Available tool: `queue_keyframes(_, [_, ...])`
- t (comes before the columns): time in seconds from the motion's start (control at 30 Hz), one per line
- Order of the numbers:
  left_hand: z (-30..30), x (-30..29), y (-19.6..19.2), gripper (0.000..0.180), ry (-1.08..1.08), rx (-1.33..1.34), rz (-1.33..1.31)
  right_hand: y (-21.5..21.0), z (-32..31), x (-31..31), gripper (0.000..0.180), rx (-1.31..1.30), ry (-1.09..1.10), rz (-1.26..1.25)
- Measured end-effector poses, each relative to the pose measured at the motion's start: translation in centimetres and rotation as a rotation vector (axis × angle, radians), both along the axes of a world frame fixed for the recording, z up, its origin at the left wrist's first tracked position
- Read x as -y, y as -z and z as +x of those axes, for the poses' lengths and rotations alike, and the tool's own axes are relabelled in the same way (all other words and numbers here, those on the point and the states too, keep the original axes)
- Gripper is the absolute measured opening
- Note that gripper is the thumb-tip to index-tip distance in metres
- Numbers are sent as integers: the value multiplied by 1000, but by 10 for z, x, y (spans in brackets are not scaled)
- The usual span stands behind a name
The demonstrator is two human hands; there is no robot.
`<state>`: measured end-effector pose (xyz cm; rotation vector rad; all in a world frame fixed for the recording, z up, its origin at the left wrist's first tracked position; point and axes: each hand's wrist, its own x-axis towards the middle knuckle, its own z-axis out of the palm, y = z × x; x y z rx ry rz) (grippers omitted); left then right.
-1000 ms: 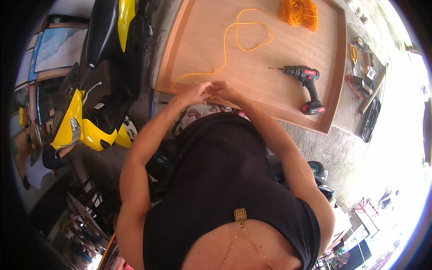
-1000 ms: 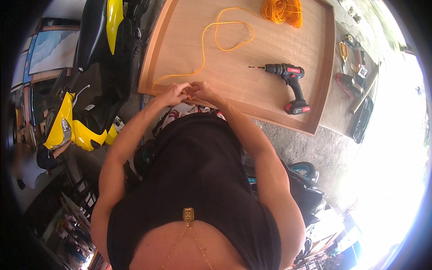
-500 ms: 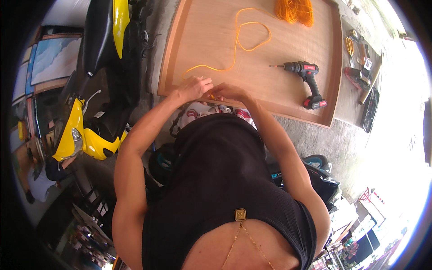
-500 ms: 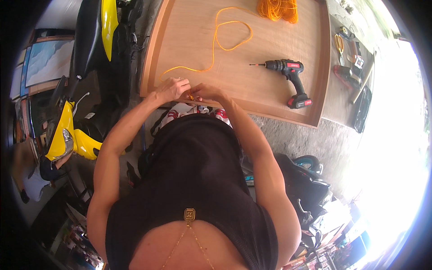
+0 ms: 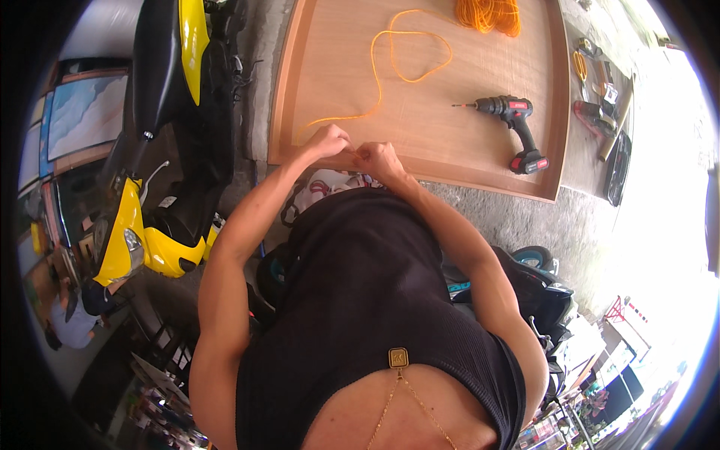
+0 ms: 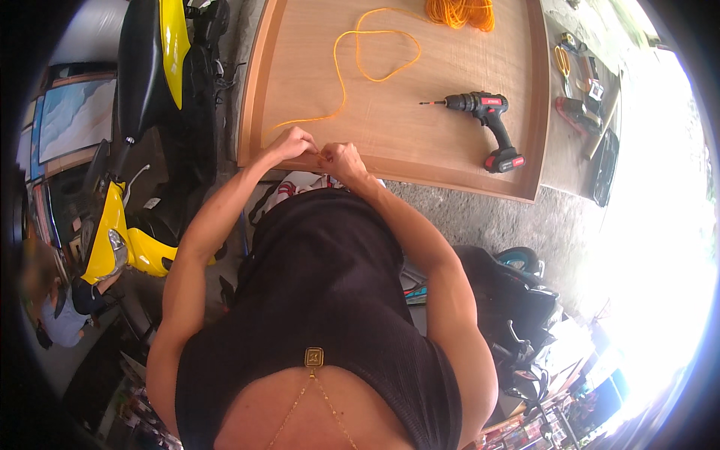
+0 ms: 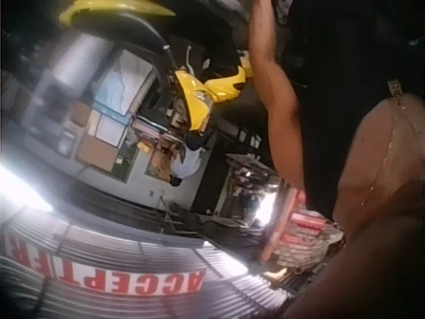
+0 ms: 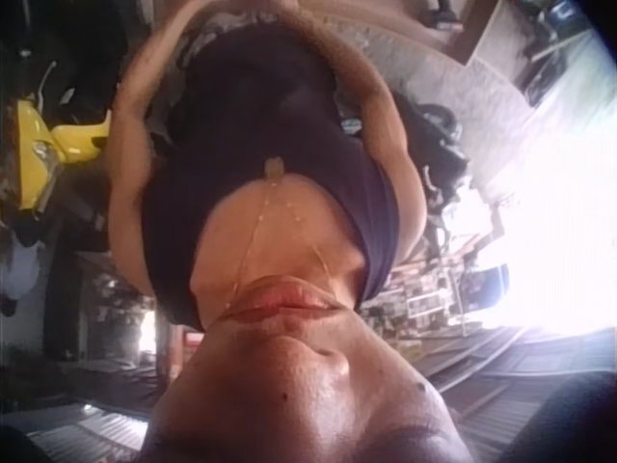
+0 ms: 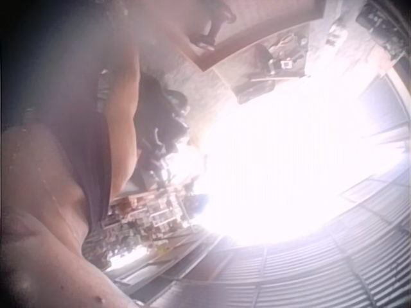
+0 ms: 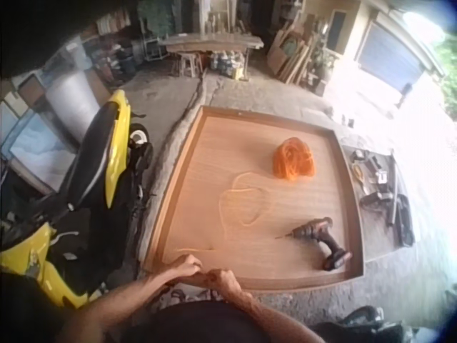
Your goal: The person uses a cordless drill to drive screws into a wooden board. They then measure and cut a length of orange string using scissors and tie it to the board.
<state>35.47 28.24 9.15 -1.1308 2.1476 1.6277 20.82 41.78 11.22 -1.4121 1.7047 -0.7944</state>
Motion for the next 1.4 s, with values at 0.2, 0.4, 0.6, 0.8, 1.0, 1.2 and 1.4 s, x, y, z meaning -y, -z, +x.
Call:
queue_keyframes(0.2, [-5, 3, -9, 24, 117, 73, 77, 8, 3, -14, 18, -158, 34, -166])
queue_keyframes(0.4, [4, -6, -7, 28, 175, 96, 13, -1, -7, -22, 19, 78, 170, 55])
queue_keyframes(0.6, [6, -9, -15, 31, 221, -3, 129, 7, -6, -23, 20, 115, 129, -36])
queue_keyframes(0.8, [-3, -2, -19, 26, 318, -7, 173, 0, -8, -19, 16, 148, 42, -39])
queue_keyframes(1.0, [-2, -6, -19, 18, 311, -168, -92, 1, -11, -18, 14, 195, 36, 0])
queue_keyframes(1.2, [-3, -17, -21, 8, 462, -444, -566, 4, -13, -13, 18, 264, 87, 97])
queue_keyframes(1.4, [-3, -14, -11, 8, 681, -801, -917, 22, -24, -6, 19, 334, 30, 232])
